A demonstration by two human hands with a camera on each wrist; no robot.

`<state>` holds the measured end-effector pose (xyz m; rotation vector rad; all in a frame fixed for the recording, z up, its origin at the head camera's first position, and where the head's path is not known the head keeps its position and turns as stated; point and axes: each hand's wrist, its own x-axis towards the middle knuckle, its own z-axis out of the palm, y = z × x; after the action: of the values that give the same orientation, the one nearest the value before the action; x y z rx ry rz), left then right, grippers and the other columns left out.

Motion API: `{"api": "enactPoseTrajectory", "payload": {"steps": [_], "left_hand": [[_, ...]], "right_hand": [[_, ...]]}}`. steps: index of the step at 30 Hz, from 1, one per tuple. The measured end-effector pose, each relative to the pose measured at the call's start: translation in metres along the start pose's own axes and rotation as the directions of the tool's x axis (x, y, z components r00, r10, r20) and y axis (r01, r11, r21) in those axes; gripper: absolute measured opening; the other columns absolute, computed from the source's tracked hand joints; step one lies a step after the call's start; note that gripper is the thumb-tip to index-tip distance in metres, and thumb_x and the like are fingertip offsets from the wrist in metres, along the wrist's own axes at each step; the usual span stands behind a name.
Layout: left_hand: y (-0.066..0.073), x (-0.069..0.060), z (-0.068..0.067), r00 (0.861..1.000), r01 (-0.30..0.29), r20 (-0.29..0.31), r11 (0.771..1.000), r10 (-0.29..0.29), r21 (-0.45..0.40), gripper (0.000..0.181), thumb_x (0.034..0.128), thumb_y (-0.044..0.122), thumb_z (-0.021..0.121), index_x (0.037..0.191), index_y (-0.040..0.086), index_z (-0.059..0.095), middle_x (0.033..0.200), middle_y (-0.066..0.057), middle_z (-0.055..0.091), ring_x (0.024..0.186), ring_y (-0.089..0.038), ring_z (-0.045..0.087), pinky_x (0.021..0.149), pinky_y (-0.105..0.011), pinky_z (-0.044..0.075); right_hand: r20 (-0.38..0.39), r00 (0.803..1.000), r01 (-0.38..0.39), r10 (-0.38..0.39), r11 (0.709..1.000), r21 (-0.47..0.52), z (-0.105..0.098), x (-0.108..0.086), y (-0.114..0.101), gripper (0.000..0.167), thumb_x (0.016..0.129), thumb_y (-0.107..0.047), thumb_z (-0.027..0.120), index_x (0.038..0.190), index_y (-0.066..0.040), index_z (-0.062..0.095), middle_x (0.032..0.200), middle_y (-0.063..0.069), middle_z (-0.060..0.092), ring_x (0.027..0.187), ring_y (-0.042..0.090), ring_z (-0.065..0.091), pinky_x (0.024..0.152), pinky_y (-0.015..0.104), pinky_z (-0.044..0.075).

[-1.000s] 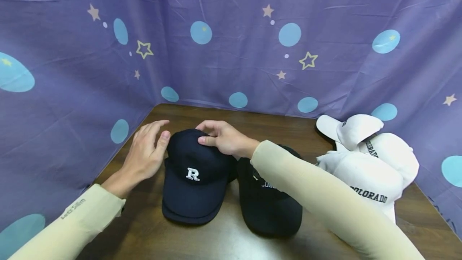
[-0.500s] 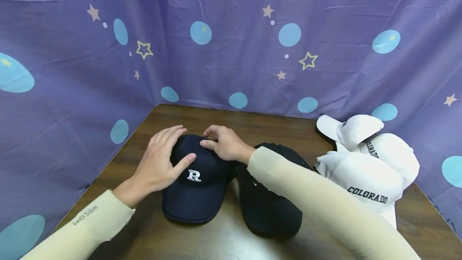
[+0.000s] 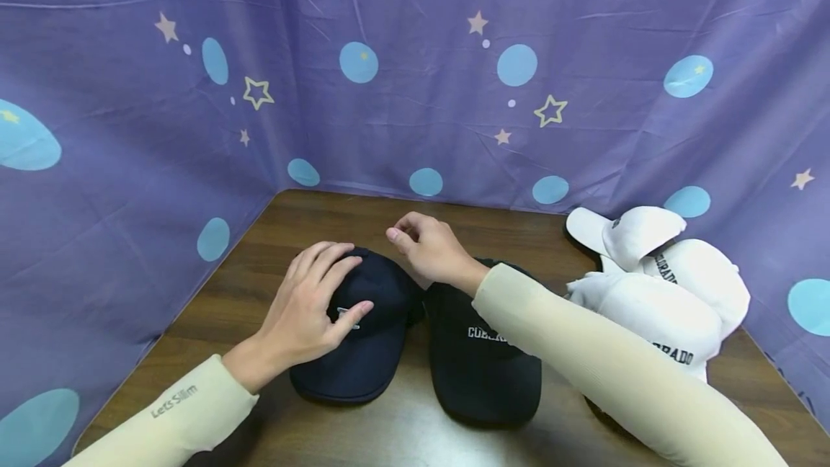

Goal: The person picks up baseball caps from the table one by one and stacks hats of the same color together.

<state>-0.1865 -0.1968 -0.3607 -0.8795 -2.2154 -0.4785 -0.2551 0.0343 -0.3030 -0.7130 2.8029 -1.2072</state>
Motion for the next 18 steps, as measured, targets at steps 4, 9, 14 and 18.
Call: {"api": "enactPoseTrajectory", "payload": {"steps": [4, 9, 14, 18], "left_hand": [[0.003, -0.001, 0.004, 0.999, 0.021, 0.030, 0.999, -0.022, 0.033, 0.064, 0.0920, 0.054, 0.066, 0.131, 0.004, 0.064, 0.139, -0.016, 0.058, 0.130, -0.039, 0.047, 0.109, -0.057, 0.035], [0.004, -0.005, 0.016, 0.992, 0.058, 0.105, 0.992, -0.070, 0.115, 0.080, 0.0803, 0.068, 0.072, 0.133, 0.008, 0.065, 0.141, -0.017, 0.057, 0.136, -0.040, 0.043, 0.114, -0.066, 0.028], [0.002, -0.008, 0.030, 0.957, 0.146, 0.223, 0.973, -0.184, 0.177, 0.105, 0.0676, 0.083, 0.074, 0.144, 0.013, 0.057, 0.152, -0.017, 0.047, 0.144, -0.043, 0.034, 0.112, -0.076, 0.018], [-0.002, -0.011, 0.041, 0.922, 0.196, 0.295, 0.959, -0.251, 0.205, 0.117, 0.0622, 0.085, 0.075, 0.151, 0.014, 0.049, 0.155, -0.019, 0.042, 0.144, -0.046, 0.031, 0.110, -0.080, 0.015]], "right_hand": [[-0.058, 0.998, 0.012, -0.013, 1.000, -0.012, -0.018, -0.012, 0.005, 0.032, 0.107, -0.038, 0.054, 0.122, -0.012, 0.066, 0.095, 0.001, 0.066, 0.080, 0.018, 0.061, 0.071, 0.035, 0.052], [-0.107, 0.994, 0.025, -0.029, 0.999, -0.034, -0.038, -0.027, 0.014, 0.030, 0.107, -0.035, 0.056, 0.121, -0.011, 0.065, 0.097, 0.002, 0.068, 0.083, 0.019, 0.061, 0.075, 0.038, 0.051], [-0.152, 0.988, 0.027, -0.034, 0.998, -0.051, -0.056, -0.037, 0.023, 0.029, 0.107, -0.037, 0.056, 0.120, -0.013, 0.066, 0.098, 0.002, 0.068, 0.087, 0.020, 0.062, 0.077, 0.039, 0.051], [-0.193, 0.980, 0.028, -0.042, 0.997, -0.074, -0.067, -0.043, 0.028, 0.029, 0.107, -0.037, 0.056, 0.120, -0.013, 0.066, 0.100, 0.003, 0.068, 0.089, 0.020, 0.062, 0.079, 0.040, 0.050]]}}
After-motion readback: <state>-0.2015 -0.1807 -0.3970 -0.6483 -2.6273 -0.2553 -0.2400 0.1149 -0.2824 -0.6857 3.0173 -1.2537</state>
